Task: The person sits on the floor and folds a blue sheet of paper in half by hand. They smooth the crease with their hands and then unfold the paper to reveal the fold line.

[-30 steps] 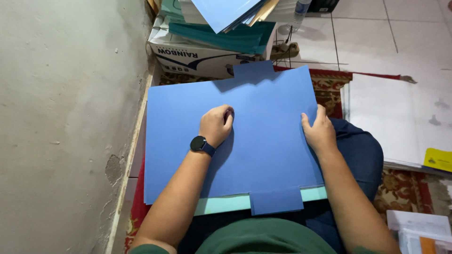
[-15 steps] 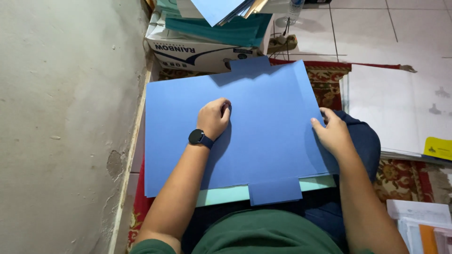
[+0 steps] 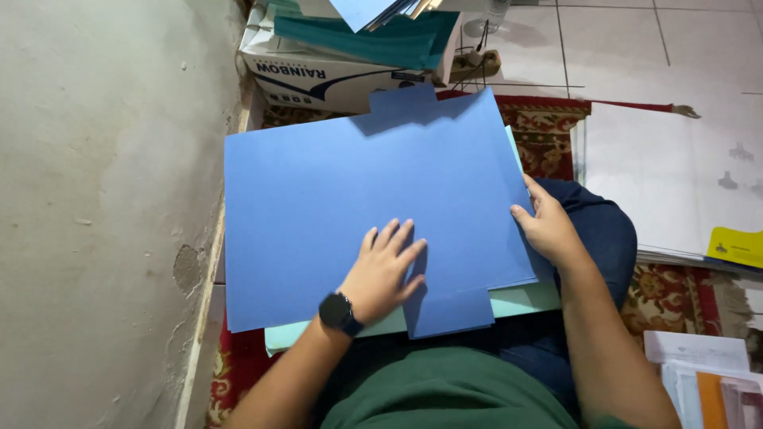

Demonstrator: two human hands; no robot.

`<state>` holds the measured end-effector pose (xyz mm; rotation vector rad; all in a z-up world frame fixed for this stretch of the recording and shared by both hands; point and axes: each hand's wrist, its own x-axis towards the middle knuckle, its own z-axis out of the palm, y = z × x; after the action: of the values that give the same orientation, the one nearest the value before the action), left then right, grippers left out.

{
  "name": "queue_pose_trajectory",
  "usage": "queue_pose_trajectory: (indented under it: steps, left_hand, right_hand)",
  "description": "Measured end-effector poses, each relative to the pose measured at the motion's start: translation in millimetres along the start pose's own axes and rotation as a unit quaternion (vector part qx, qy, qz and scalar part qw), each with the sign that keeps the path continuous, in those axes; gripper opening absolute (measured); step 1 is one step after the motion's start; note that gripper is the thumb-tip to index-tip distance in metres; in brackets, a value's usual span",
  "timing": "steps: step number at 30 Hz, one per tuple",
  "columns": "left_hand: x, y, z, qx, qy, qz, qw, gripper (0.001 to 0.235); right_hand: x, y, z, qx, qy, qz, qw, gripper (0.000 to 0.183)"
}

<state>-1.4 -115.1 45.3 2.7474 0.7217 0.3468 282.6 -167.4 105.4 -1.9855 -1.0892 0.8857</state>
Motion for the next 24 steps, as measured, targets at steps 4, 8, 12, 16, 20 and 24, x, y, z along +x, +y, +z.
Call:
queue_pose_trajectory:
  steps: [4,8,12,16,20,24]
  left_hand:
    - [-22,9,-1,-0.022,-0.023,-0.005,0.999,0.071]
    - [-34,0,1,-0.042,-0.039,0.019,0.998,0.100]
    - [-30,-10,0,-0.103,-0.103,0.029,0.989,0.106]
    - [-29,-14,0,-0.147,-0.119,0.016,0.982,0.100]
    - [-27,-18,2,-0.167,-0.135,0.013,0.977,0.100]
    - [-28,-17,1,-0.157,-0.135,0.006,0.978,0.103]
  right_hand:
    - [0,45,0,-0.129,0.061,-0.034,0.989,0.061]
    - [-30,56,23,-0.396,0.067,-0.293,0.867,0.061]
    - [-82,29,44,-0.344,-0.232,-0.263,0.871,0.080]
    - [-94,27,56,-0.402,-0.216,-0.248,0.855,0.097]
    - [-90,32,56,-0.426,-0.205,-0.254,0.844,0.104]
    - [-86,29,51,-0.404,-0.215,-0.270,0.847,0.100]
